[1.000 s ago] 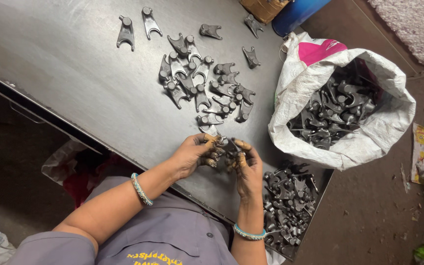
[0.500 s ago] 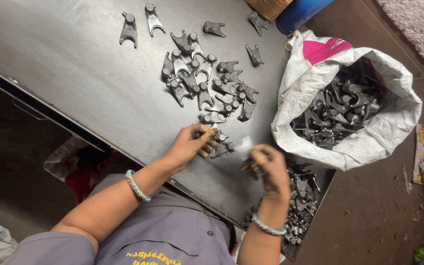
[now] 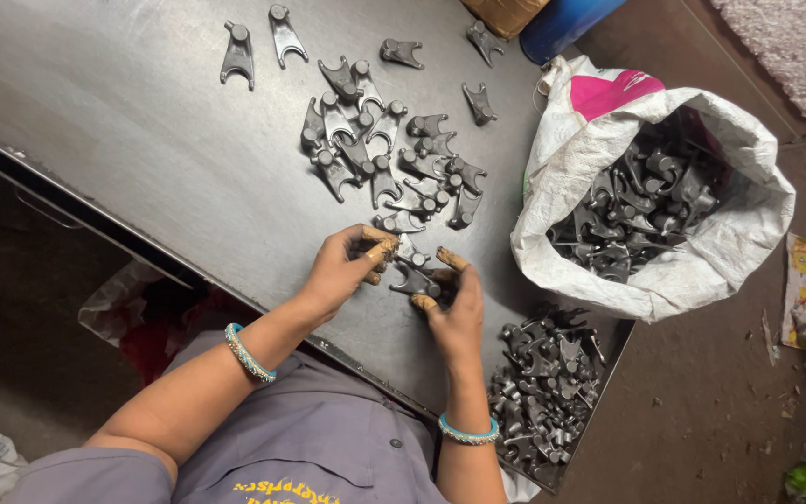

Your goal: The person picks up small metal castings one at a time from a metal worktable, turns each piece over in their hands to check it, and places accepted pieces in a pile on the table or tosses them into a large sack of parts. They occasionally sweep groups of pieces together and continue handling individual castings.

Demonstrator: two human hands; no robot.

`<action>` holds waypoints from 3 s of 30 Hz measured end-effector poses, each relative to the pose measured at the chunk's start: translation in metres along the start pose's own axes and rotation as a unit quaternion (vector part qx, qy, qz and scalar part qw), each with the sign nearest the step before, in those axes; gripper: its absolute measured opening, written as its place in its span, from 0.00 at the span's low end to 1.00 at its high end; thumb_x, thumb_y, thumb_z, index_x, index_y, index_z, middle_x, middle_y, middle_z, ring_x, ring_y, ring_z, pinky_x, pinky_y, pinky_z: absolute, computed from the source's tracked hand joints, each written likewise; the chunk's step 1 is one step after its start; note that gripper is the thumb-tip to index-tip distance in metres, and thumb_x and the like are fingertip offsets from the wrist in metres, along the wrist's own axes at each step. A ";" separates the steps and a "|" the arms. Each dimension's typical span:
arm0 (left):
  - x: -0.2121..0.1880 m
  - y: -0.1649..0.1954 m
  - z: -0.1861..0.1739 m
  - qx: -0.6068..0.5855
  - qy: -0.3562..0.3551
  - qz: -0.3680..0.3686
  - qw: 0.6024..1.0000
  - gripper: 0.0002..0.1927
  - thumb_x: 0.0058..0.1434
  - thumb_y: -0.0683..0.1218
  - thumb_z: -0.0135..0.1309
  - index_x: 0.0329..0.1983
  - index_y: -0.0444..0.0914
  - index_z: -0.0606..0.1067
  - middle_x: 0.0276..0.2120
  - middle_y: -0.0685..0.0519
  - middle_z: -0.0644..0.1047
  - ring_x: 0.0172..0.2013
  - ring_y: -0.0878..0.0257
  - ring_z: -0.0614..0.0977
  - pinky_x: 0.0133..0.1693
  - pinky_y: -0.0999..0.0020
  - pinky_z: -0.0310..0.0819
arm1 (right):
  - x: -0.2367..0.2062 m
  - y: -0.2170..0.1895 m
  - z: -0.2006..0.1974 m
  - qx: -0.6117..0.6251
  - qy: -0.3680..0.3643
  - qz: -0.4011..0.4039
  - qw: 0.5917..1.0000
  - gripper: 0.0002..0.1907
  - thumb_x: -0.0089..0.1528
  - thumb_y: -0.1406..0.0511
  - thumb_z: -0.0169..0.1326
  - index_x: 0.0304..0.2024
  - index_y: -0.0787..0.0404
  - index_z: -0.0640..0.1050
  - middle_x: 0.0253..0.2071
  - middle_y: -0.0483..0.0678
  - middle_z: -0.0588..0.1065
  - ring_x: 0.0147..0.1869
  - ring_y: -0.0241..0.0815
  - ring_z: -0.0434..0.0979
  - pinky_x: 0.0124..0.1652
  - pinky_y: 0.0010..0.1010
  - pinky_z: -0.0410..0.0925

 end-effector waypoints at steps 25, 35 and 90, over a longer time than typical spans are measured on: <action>-0.008 -0.017 0.024 0.022 -0.086 -0.024 0.996 0.14 0.66 0.44 0.58 0.53 0.35 0.80 0.44 0.56 0.80 0.38 0.72 0.77 0.36 0.75 0.75 | -0.031 0.069 0.022 0.600 -0.181 0.256 0.736 0.21 0.61 0.69 0.62 0.53 0.65 0.70 0.44 0.61 0.80 0.41 0.49 0.82 0.36 0.33 0.75; -0.004 -0.030 0.017 -0.016 -0.078 -0.078 0.994 0.14 0.65 0.43 0.57 0.51 0.34 0.80 0.41 0.55 0.82 0.38 0.69 0.82 0.35 0.72 0.80 | -0.028 0.003 -0.020 0.193 0.041 -0.023 0.980 0.32 0.50 0.75 0.70 0.53 0.67 0.69 0.48 0.52 0.78 0.48 0.37 0.79 0.47 0.26 0.74; 0.005 0.051 0.021 0.524 -0.013 0.241 0.817 0.20 0.58 0.35 0.55 0.55 0.40 0.78 0.54 0.49 0.77 0.47 0.44 0.74 0.52 0.54 0.70 | -0.032 0.113 0.033 0.704 -0.056 0.273 0.653 0.22 0.56 0.57 0.66 0.49 0.57 0.76 0.38 0.50 0.76 0.37 0.47 0.77 0.33 0.32 0.72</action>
Point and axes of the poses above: each hand's wrist, its own x-axis towards the middle knuckle, its own z-axis out of the palm, y = z × x, the point moved 7 cm from there along x, towards the middle knuckle
